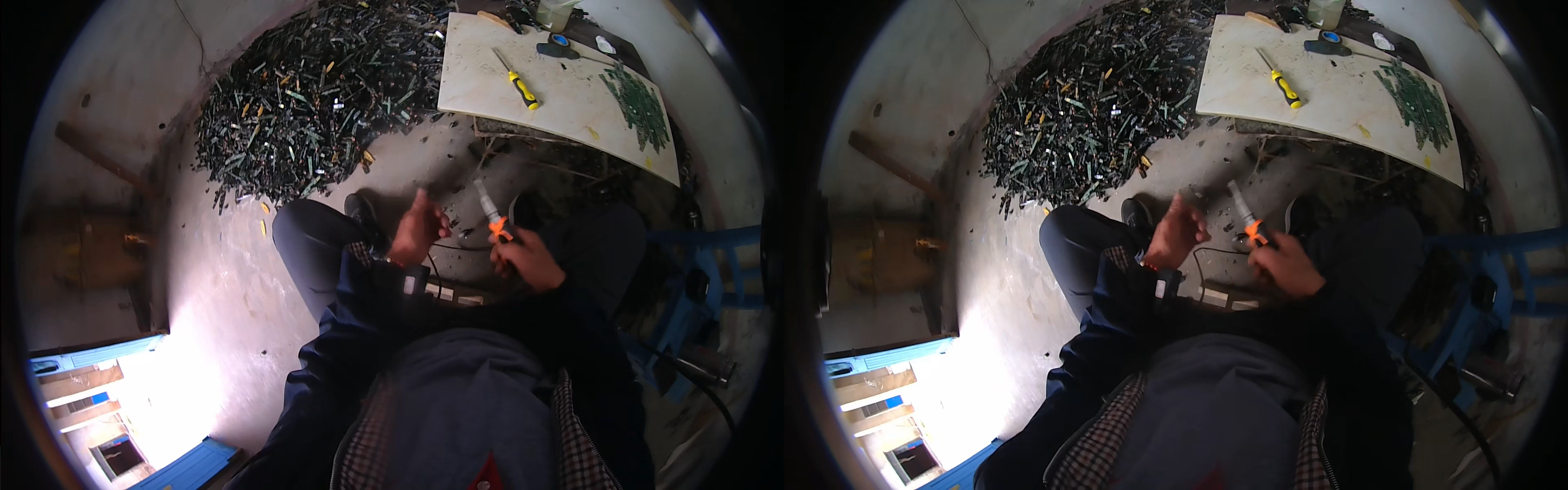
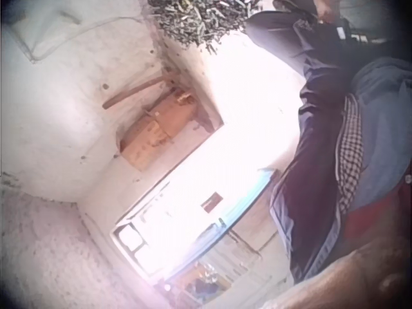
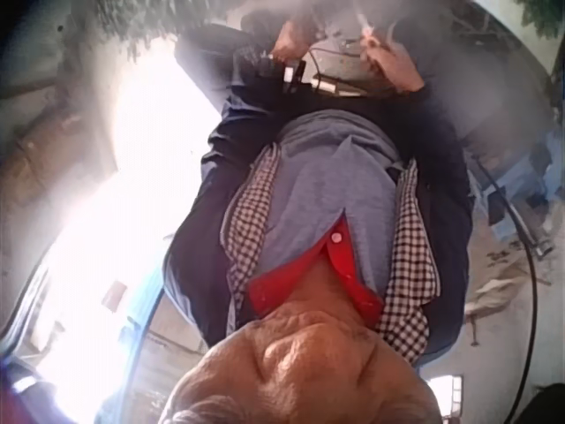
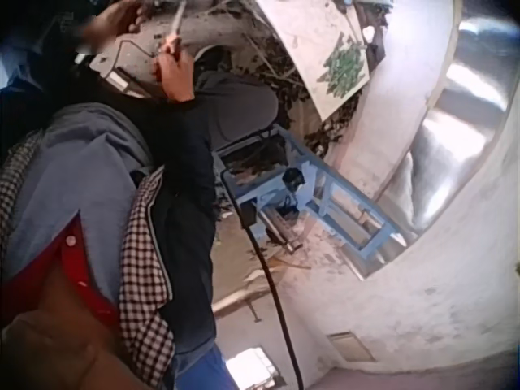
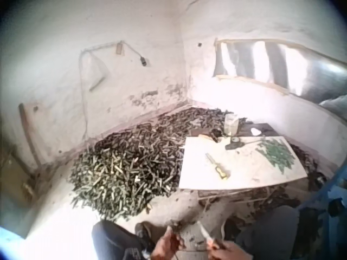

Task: The person sits at a low table and uses pliers to strip and cut components from small green circuit boards. They repeatedly pick up boards, manipulate them with tools, and place the processed pieces onto a pile on the table.

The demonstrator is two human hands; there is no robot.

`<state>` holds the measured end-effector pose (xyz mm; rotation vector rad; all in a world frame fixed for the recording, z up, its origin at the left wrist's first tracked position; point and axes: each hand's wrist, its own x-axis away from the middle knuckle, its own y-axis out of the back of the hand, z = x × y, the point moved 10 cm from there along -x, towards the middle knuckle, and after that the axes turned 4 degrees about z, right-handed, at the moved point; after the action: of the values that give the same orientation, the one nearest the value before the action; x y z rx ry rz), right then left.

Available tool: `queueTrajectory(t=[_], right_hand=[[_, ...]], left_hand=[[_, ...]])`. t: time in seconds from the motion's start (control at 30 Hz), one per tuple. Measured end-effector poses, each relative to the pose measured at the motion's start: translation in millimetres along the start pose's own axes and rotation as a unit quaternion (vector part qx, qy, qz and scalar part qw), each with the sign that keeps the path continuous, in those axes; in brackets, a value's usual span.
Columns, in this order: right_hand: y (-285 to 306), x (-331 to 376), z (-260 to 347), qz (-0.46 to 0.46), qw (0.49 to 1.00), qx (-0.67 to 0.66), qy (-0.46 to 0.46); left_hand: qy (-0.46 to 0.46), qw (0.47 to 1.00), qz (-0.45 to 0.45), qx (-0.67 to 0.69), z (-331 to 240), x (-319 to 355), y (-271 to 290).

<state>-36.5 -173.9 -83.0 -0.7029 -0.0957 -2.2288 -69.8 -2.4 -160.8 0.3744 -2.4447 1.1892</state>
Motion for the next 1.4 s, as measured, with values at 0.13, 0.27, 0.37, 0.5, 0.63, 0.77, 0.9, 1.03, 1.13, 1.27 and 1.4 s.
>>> queueTrajectory(t=[0.13,0.27,0.37,0.5,0.63,0.77,0.9,1.03,1.13,1.27,1.4], right_hand=[[26.7,-1.6,-12.0,-0.028,0.999,-0.006,-0.038],[28.3,-7.1,-18.5,0.004,0.997,0.020,-0.079],[43.6,-18.8,-20.6,-0.060,0.994,-0.055,-0.069],[78.1,-58.7,-26.4,-0.153,0.986,-0.035,-0.057],[90.9,-125.6,-74.3,-0.109,0.987,0.036,-0.110],[109.6,-179.5,-151.4,-0.086,0.937,0.289,-0.178],[97.1,-205.2,-180.3,-0.071,0.879,0.443,-0.161],[86.9,-225.6,-210.9,-0.020,0.855,0.495,-0.152],[73.1,-245.8,-244.3,0.023,0.863,0.482,-0.149],[57.5,-267.0,-268.1,0.025,0.859,0.508,-0.062],[58.4,-273.4,-295.1,0.017,0.841,0.541,-0.021]], left_hand=[[-0.026,0.990,-0.135,-0.044,-7.8,-2.4,46.0],[-0.005,0.988,-0.137,-0.064,1.5,0.2,48.7],[-0.003,0.987,-0.138,-0.087,3.1,-0.7,45.3],[-0.014,0.983,-0.110,-0.145,7.4,-8.6,30.7],[-0.014,0.979,-0.025,-0.201,23.5,-18.3,5.8],[0.041,0.965,-0.012,-0.258,47.4,-22.3,-6.7],[0.089,0.941,-0.005,-0.325,68.0,-20.4,-10.2],[0.115,0.927,0.025,-0.355,72.7,-22.0,-20.3],[0.124,0.928,0.005,-0.351,68.6,-23.0,-13.0],[0.152,0.939,-0.005,-0.310,66.0,-20.8,-10.4],[0.160,0.935,-0.021,-0.317,55.0,-21.5,-7.7]])
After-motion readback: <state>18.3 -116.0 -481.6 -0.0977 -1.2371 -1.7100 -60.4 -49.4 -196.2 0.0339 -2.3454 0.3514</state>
